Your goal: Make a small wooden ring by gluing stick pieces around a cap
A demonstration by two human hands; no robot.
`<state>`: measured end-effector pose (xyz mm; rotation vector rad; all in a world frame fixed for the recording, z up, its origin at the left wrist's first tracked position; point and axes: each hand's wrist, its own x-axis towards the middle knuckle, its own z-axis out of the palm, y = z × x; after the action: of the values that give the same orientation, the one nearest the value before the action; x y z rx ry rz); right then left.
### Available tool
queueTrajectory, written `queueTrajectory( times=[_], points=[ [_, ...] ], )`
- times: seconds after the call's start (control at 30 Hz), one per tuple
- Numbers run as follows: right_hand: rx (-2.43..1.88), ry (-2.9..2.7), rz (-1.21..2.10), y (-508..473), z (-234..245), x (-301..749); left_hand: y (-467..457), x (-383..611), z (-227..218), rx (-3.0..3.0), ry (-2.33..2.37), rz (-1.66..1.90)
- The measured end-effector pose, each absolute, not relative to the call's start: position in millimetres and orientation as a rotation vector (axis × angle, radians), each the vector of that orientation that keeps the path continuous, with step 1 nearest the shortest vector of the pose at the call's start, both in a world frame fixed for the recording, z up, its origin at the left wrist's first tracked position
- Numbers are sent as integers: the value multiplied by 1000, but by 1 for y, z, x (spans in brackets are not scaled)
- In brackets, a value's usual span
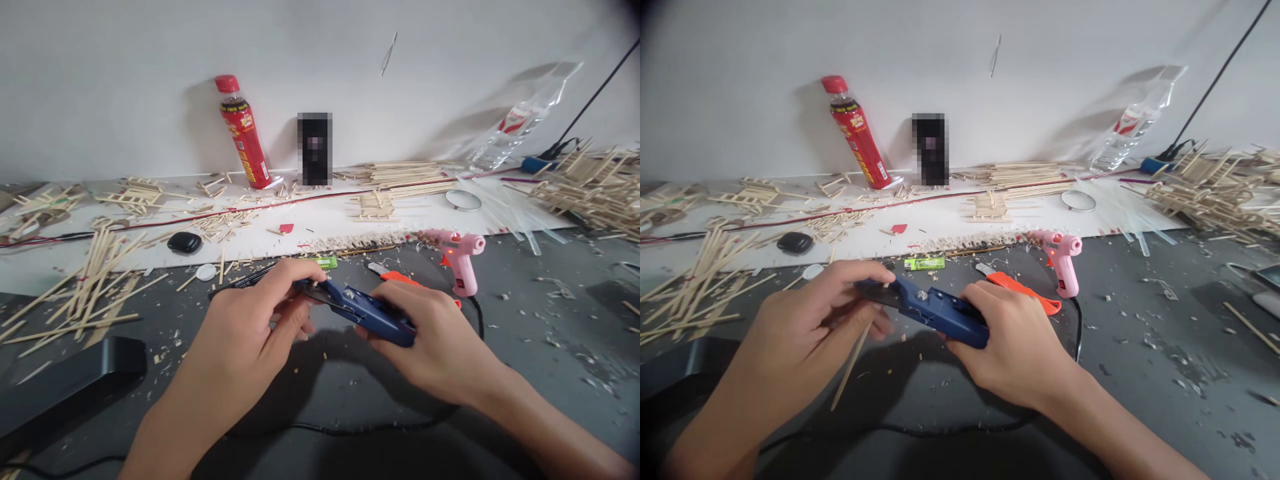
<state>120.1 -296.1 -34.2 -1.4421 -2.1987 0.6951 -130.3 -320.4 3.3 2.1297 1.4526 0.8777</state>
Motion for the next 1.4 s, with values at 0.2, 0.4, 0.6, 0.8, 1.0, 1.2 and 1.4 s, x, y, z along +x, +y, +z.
queueTrajectory(
  times=[0.2,0.4,0.6,0.8,1.0,1.2,1.4],
  points=[
    [-1451,-2241,601,-296,-39,119,-319,-129,5,2124,1441,827],
    [-1429,-2275,548,-294,-44,119,-315,-129,3,2086,1426,783],
    [-1531,-2276,570,-290,-48,117,-310,-128,-2,1994,1434,736],
    [-1625,-2290,632,-288,-50,115,-300,-130,-11,1875,1435,674],
    [-1651,-2283,634,-286,-53,109,-296,-127,-9,1730,1364,681],
    [-1669,-2309,553,-286,-48,103,-295,-127,-4,1745,1379,633],
    [-1693,-2438,409,-289,-42,116,-298,-129,-5,1742,1349,527]
  ],
)
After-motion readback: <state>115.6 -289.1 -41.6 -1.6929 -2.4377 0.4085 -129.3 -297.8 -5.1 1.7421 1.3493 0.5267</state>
